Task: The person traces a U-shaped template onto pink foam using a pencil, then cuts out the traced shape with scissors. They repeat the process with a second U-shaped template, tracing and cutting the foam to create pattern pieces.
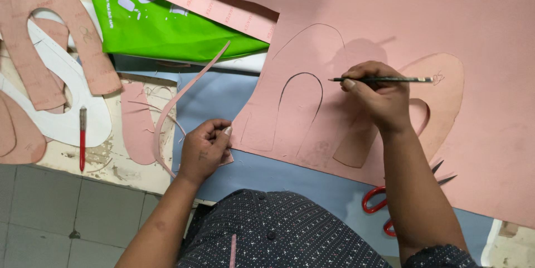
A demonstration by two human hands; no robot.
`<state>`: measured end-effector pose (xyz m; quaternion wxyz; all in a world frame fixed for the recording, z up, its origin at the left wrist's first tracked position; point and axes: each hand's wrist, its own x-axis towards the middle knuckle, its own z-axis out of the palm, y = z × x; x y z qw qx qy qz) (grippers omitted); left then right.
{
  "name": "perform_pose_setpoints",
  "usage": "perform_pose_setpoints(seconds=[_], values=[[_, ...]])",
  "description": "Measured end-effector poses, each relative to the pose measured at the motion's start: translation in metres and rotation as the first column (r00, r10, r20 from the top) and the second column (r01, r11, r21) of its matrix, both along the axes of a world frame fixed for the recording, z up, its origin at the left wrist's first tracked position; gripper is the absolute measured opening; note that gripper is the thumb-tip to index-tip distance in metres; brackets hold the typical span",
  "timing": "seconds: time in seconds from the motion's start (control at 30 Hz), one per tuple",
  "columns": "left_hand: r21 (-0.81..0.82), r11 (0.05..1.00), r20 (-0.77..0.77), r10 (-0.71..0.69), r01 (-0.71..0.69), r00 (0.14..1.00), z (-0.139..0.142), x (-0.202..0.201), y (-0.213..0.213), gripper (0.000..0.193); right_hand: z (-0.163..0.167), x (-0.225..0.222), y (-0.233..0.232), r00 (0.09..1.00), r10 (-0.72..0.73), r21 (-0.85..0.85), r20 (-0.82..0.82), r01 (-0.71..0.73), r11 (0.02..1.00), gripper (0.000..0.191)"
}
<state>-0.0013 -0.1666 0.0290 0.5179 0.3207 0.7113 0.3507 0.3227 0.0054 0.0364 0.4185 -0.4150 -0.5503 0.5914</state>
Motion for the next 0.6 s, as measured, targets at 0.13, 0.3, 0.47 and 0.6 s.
perform_pose_setpoints(seconds=[0.13, 0.3, 0.47, 0.6], values=[[0.046, 0.999, -0.023, -0.016, 0.017, 1.0, -0.001, 0.0, 0.0, 0.024, 0.005, 0.005, -0.035, 0.997, -0.011, 0.197, 0.081, -0.005, 0.98, 0.016], [0.076, 0.996, -0.039, -0.04, 0.043, 0.998, 0.0, -0.001, 0.0, 0.024, -0.013, 0.0, -0.088, 0.991, -0.087, 0.063, 0.104, 0.081, 0.995, 0.015], [0.037, 0.999, 0.036, -0.013, 0.011, 0.999, 0.004, 0.002, -0.003, 0.025, -0.032, -0.003, -0.106, 0.981, -0.169, -0.018, 0.093, 0.171, 0.985, 0.014], [0.038, 0.999, 0.074, 0.004, -0.006, 0.997, 0.006, 0.003, -0.003, 0.025, -0.034, -0.002, -0.106, 0.982, -0.155, -0.053, 0.113, 0.161, 0.985, 0.012]])
